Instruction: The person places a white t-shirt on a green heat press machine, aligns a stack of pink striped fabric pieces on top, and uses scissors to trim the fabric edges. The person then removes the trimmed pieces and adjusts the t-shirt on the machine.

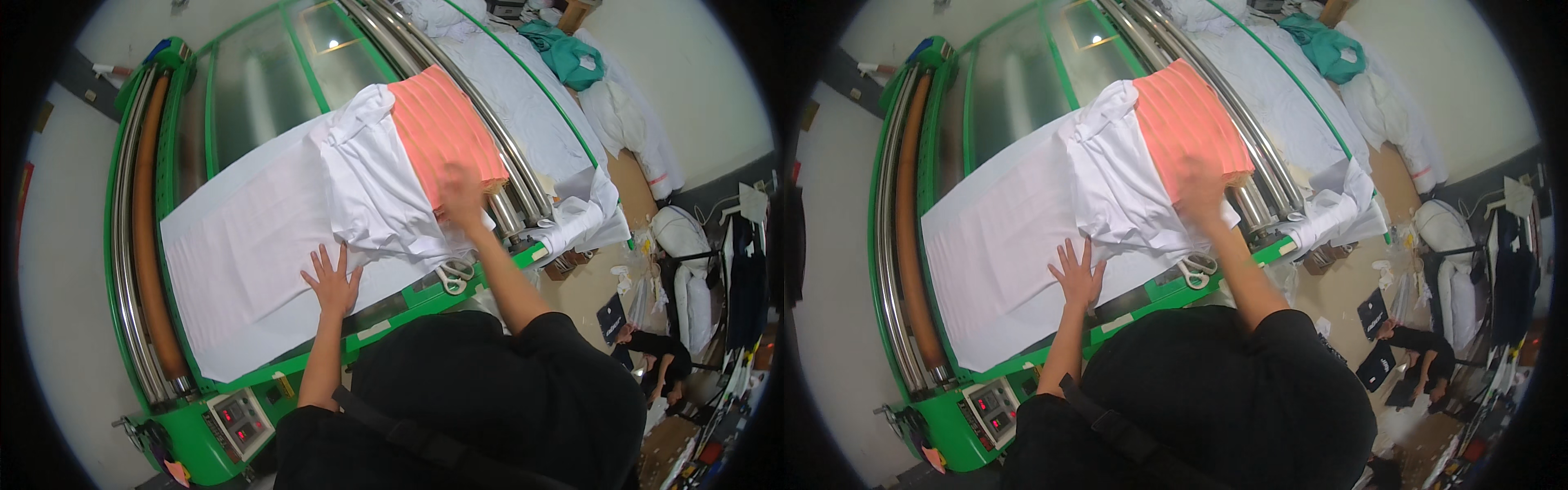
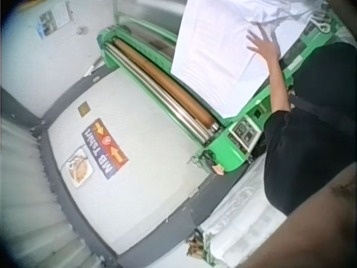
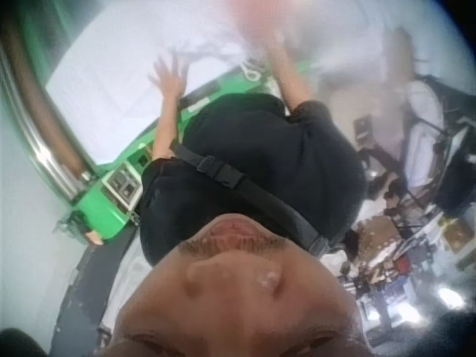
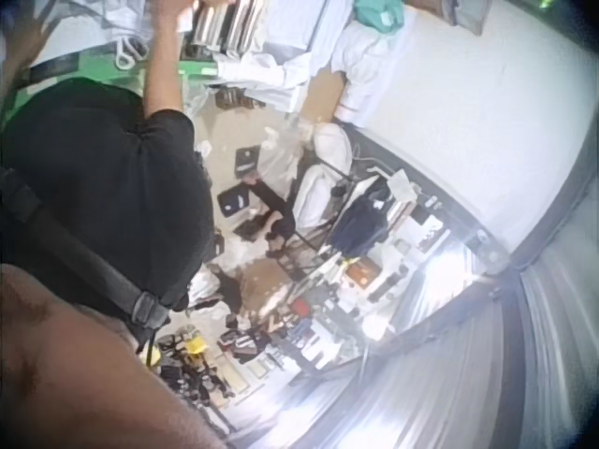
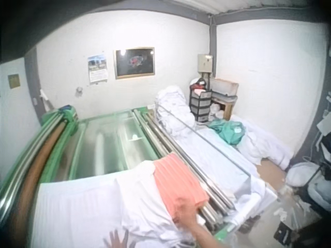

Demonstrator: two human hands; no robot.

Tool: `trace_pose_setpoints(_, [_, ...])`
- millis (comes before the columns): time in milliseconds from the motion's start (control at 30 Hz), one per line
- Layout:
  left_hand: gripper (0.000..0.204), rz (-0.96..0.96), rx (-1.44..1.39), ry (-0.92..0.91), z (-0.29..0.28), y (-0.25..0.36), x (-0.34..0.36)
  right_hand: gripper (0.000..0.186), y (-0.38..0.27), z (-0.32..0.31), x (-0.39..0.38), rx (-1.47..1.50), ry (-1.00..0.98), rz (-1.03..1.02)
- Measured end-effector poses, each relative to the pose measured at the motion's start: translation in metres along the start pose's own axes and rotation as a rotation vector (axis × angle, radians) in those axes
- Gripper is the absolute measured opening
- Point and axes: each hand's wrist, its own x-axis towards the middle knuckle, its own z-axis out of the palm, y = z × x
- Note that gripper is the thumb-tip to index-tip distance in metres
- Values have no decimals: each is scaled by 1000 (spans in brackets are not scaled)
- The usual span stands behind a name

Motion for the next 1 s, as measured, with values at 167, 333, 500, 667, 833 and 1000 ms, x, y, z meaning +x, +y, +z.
trace_pose_setpoints(167, [72, -48, -219, 111, -2, 6, 14, 100, 113, -85, 92, -427, 84, 475])
trace_pose_setpoints(333, [76, -333, -92, 230, -4, -33, 57, 108, 104, -79, 146, -390, -445, 586])
trace_pose_setpoints(500, [79, -434, 21, 84, -6, -36, 60, 87, 57, -90, 161, 191, -646, 761])
trace_pose_setpoints(667, [79, -431, 50, 75, -4, -33, 63, 74, 67, -96, 176, 398, -673, 1013])
trace_pose_setpoints(833, [79, -449, 46, -13, -6, -29, 72, 71, 81, -68, 174, 602, -817, 868])
trace_pose_setpoints(1000, [98, -462, 145, -95, 14, -64, 69, 46, -25, -42, 152, -104, -860, 84])
